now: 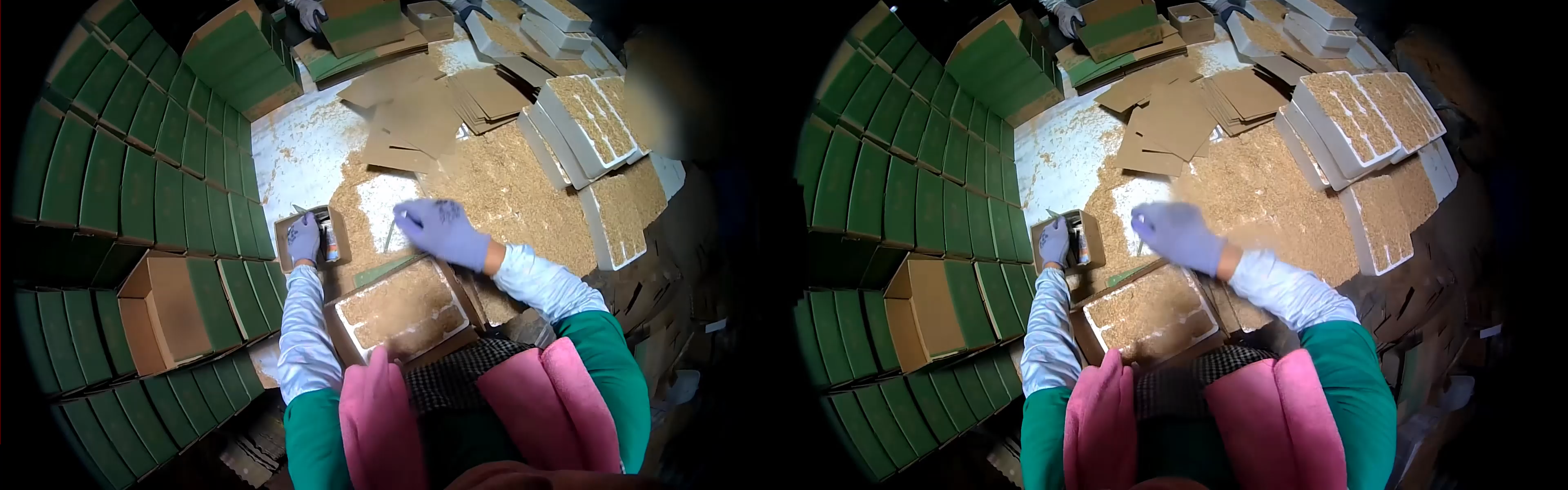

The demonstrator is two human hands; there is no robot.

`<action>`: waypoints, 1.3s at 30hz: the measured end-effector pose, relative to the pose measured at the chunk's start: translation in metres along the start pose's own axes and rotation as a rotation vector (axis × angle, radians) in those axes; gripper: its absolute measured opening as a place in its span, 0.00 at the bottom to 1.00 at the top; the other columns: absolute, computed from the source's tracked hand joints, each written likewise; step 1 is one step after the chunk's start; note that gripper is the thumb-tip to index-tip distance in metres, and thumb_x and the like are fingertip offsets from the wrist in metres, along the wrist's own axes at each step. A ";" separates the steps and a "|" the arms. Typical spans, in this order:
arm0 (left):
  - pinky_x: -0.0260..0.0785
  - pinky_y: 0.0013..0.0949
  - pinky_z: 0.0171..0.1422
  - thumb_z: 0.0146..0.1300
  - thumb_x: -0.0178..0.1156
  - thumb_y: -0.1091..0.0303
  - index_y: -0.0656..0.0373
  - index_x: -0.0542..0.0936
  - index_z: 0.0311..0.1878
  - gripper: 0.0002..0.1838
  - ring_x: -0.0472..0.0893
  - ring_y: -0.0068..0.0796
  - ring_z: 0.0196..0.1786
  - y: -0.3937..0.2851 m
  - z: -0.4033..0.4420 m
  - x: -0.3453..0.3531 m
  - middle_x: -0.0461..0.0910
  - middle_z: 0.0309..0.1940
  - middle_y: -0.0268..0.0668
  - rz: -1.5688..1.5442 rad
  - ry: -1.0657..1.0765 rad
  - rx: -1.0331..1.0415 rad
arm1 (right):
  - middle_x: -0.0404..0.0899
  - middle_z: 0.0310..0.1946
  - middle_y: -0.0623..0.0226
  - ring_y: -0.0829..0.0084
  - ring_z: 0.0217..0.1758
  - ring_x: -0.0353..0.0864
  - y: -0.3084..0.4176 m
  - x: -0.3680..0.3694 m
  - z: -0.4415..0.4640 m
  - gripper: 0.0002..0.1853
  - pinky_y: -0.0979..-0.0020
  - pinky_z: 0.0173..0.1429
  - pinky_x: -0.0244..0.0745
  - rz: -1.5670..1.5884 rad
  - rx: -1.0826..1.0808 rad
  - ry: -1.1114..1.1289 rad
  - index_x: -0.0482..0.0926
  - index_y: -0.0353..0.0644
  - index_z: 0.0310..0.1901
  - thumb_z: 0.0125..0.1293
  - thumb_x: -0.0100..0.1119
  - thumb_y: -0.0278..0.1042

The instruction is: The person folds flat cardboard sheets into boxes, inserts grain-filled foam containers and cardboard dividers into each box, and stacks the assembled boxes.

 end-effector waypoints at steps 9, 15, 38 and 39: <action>0.68 0.44 0.63 0.66 0.57 0.61 0.61 0.82 0.51 0.17 0.80 0.48 0.52 -0.122 -0.142 -0.104 0.83 0.49 0.46 0.033 -0.286 0.479 | 0.65 0.69 0.44 0.47 0.74 0.60 -0.217 0.024 0.207 0.45 0.48 0.73 0.57 -0.578 0.100 -0.473 0.62 0.36 0.70 0.63 0.58 0.66; 0.50 0.55 0.78 0.56 0.66 0.54 0.57 0.74 0.65 0.34 0.68 0.45 0.69 -0.079 -0.283 0.000 0.72 0.65 0.42 0.540 0.371 0.564 | 0.80 0.53 0.45 0.52 0.55 0.83 -0.209 0.013 0.196 0.20 0.51 0.55 0.76 -0.508 0.061 0.021 0.72 0.40 0.57 0.71 0.51 0.45; 0.74 0.42 0.52 0.51 0.70 0.39 0.59 0.75 0.53 0.36 0.82 0.39 0.55 -0.060 -0.290 0.024 0.81 0.51 0.45 0.534 0.655 0.329 | 0.78 0.42 0.62 0.61 0.52 0.77 -0.032 0.133 -0.089 0.06 0.60 0.59 0.70 -0.700 -0.759 0.476 0.80 0.44 0.37 0.59 0.57 0.33; 0.75 0.41 0.50 0.52 0.69 0.40 0.58 0.75 0.52 0.35 0.82 0.36 0.55 -0.057 -0.283 0.033 0.81 0.51 0.44 0.546 0.680 0.288 | 0.78 0.42 0.60 0.59 0.53 0.76 -0.032 0.138 -0.085 0.07 0.58 0.59 0.69 -0.735 -0.766 0.382 0.80 0.43 0.37 0.60 0.56 0.33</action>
Point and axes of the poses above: each hand's wrist, its own z-axis towards the middle knuckle, its own x-axis out of the palm, y = z × x, the point moved 6 cm from there along z, towards the middle knuckle
